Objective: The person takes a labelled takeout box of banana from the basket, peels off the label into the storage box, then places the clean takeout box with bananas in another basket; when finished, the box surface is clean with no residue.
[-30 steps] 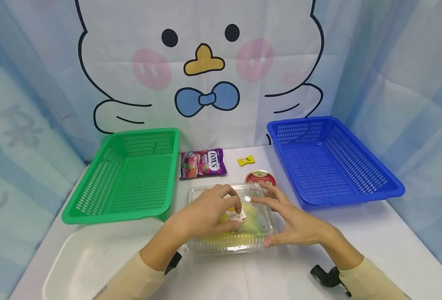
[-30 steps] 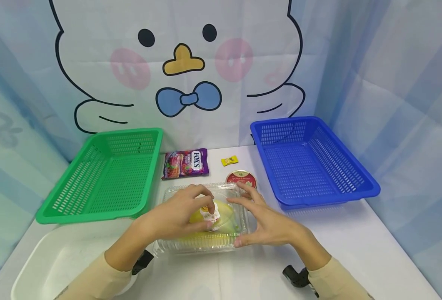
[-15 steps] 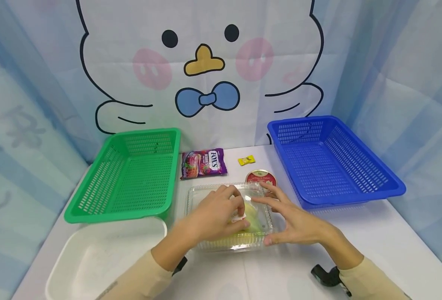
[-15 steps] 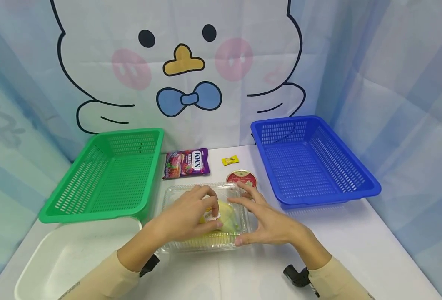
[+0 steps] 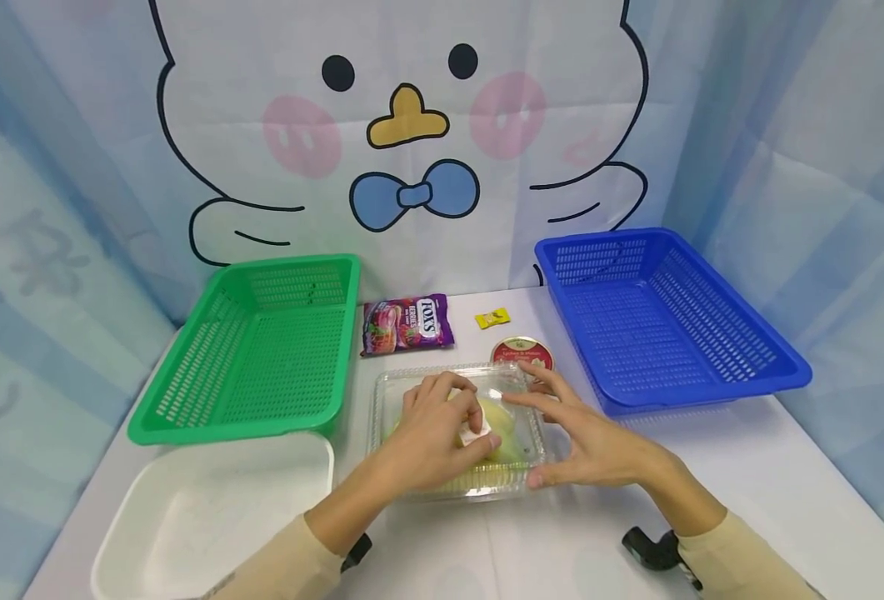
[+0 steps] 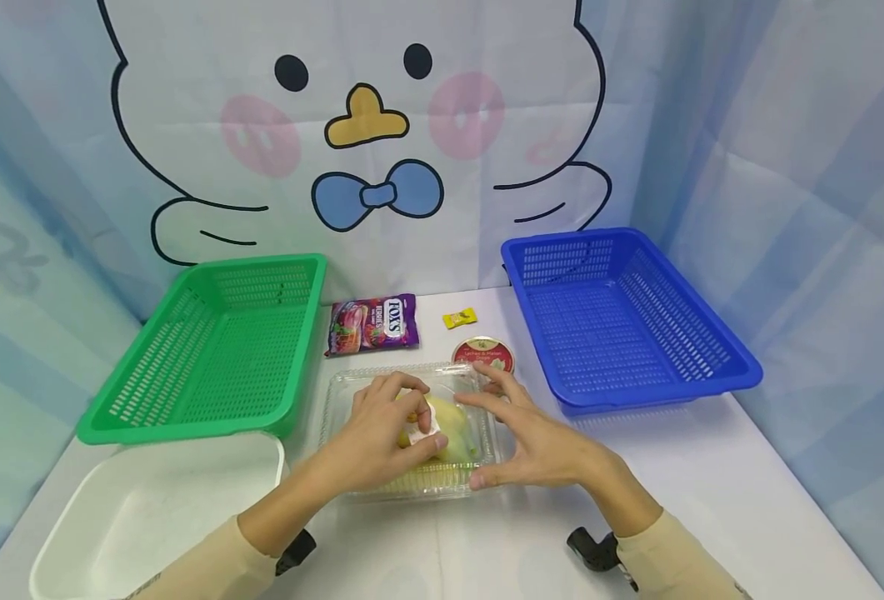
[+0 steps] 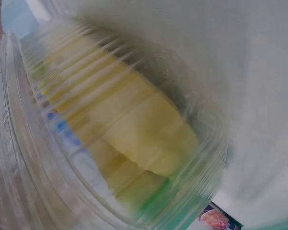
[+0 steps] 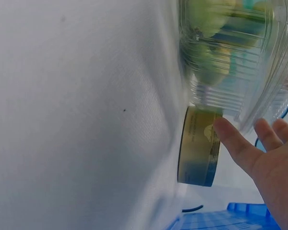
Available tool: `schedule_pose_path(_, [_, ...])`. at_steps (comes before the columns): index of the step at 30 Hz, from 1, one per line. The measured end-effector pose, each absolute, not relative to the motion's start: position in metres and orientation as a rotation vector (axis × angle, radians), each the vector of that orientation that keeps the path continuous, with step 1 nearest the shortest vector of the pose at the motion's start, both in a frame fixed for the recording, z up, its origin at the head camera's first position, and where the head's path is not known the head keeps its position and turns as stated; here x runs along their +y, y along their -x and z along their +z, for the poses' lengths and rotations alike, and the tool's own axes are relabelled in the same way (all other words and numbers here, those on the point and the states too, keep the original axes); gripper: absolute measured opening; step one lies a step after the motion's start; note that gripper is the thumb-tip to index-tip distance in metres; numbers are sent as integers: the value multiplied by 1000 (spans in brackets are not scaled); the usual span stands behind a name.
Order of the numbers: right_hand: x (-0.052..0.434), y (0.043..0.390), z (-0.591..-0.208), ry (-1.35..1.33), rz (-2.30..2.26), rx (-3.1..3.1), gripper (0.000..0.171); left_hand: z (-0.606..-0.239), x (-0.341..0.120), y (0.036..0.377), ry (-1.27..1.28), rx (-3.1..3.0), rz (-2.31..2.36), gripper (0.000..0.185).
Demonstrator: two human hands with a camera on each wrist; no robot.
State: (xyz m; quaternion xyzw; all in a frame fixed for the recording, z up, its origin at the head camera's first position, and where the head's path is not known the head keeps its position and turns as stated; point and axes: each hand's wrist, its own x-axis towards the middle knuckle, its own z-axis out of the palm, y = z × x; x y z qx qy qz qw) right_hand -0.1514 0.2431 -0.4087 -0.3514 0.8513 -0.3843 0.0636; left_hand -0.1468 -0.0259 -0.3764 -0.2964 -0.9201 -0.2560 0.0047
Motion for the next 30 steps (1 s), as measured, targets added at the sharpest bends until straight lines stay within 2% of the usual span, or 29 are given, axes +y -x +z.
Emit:
schedule_pose_path(20, [241,151,-406,1036,-1130,2583,94,-378,-30,149,925,-2852,-922,23])
schedule_pose_path(30, [242,150,-408,1000,-1150,2582,92,-381,-31,152,906,-2767,-1124,22])
